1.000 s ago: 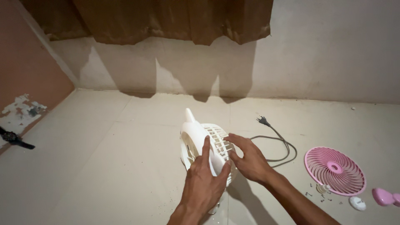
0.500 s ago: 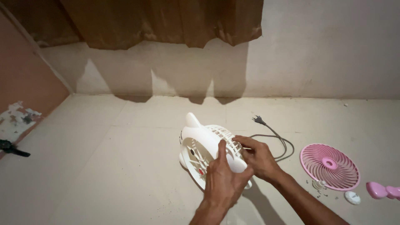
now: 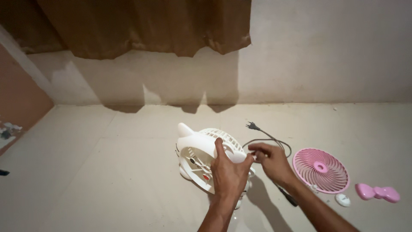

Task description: The person disassembles a white Hello Kitty-shaped electric fan on the floor. They remove the front grille, unscrew and detach the fan blade, and then use a screwdriver to remove screws from the rear housing, separating the fan into its main components.

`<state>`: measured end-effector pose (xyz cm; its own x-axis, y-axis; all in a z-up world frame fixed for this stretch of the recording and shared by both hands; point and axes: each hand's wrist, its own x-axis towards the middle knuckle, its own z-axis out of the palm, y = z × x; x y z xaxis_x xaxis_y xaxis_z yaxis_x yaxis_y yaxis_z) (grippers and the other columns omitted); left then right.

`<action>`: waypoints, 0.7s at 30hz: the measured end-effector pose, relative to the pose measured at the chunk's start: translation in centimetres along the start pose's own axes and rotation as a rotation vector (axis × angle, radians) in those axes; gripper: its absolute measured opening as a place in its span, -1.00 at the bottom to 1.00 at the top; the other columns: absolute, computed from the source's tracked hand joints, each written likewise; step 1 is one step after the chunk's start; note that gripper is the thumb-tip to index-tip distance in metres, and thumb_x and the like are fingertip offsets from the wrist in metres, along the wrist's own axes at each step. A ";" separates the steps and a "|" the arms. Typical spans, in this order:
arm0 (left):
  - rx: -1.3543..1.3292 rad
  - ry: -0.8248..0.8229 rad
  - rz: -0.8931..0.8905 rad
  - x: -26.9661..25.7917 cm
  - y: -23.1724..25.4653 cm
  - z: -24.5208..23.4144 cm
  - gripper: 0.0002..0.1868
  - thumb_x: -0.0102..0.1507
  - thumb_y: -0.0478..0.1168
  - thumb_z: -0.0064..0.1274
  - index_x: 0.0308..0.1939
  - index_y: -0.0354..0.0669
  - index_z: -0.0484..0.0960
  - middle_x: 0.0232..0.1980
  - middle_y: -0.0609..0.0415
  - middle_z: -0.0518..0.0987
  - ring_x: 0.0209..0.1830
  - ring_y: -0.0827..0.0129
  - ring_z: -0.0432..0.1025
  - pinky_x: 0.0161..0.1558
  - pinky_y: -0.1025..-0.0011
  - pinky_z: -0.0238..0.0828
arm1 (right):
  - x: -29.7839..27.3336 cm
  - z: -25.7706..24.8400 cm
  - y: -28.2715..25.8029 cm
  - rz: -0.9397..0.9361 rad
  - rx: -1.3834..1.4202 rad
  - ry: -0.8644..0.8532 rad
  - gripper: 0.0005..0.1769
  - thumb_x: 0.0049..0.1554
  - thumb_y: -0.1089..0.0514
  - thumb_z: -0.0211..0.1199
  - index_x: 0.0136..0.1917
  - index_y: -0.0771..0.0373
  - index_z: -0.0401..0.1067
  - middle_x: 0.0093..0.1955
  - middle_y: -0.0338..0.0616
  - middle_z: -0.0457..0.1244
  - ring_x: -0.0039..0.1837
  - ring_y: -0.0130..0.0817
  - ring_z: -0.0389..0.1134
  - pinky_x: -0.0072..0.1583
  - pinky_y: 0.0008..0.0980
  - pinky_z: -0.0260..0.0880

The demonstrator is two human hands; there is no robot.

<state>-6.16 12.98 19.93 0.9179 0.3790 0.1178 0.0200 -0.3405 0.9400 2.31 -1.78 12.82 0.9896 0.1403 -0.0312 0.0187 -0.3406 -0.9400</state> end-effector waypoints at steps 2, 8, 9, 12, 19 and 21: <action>0.021 0.040 0.042 0.4 0.0 0.9 -0.02 0.03 -0.06 0.33 0.41 -0.31 0.17 -0.27 -0.32 0.66 -0.24 -0.13 0.60 -0.13 0.06 0.52 | -1.6 0.2 1.5 -0.017 0.002 0.018 -0.54 0.13 0.36 0.09 0.29 0.27 0.49 0.16 -0.09 0.45 0.17 -0.28 0.48 0.23 -0.29 0.48; -0.016 -0.005 -0.010 1.0 0.5 2.9 -0.07 0.09 -0.02 0.29 0.40 -0.29 0.16 -0.19 -0.37 0.64 -0.18 -0.15 0.59 -0.09 0.06 0.51 | -4.8 2.0 4.0 0.061 -0.064 0.059 -0.44 0.08 0.25 0.35 0.34 0.25 0.34 0.16 -0.01 0.39 0.19 -0.24 0.46 0.22 -0.28 0.48; -0.028 0.010 0.044 0.9 0.4 3.1 -0.10 0.10 -0.02 0.29 0.38 -0.31 0.18 -0.18 -0.38 0.64 -0.18 -0.16 0.59 -0.09 0.05 0.51 | -4.7 2.2 4.0 0.034 -0.024 0.092 -0.46 0.07 0.26 0.33 0.33 0.26 0.36 0.15 -0.01 0.40 0.19 -0.23 0.46 0.20 -0.26 0.48; -0.035 -0.044 -0.005 1.2 0.4 3.1 -0.29 0.24 -0.06 0.13 0.36 -0.24 0.22 -0.17 -0.39 0.63 -0.18 -0.14 0.60 -0.07 0.06 0.50 | -4.8 2.3 4.0 0.047 -0.013 0.128 -0.47 0.09 0.22 0.32 0.34 0.25 0.36 0.14 0.00 0.41 0.16 -0.22 0.47 0.18 -0.23 0.50; 0.143 -0.162 0.018 2.0 -1.7 0.2 -0.53 0.33 -0.26 -0.17 0.34 -0.07 0.45 -0.13 -0.29 0.67 -0.14 -0.02 0.61 0.00 0.11 0.49 | -4.4 1.7 3.4 0.075 0.012 0.106 -0.47 0.14 0.18 0.26 0.38 0.20 0.31 0.15 0.00 0.42 0.19 -0.21 0.50 0.21 -0.23 0.51; 0.203 -0.088 0.241 2.5 -2.4 -0.8 -0.57 0.30 -0.32 -0.15 0.26 -0.15 0.53 0.00 -0.20 0.64 -0.04 -0.02 0.56 0.04 0.08 0.45 | -4.1 1.2 3.0 0.043 -0.009 0.099 -0.49 0.15 0.20 0.24 0.37 0.20 0.32 0.18 0.02 0.41 0.23 -0.20 0.47 0.25 -0.22 0.48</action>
<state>-4.21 15.45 18.19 0.9364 0.1941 0.2924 -0.1312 -0.5792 0.8046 -1.83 -2.28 9.77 0.9988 0.0327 -0.0375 -0.0236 -0.3526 -0.9355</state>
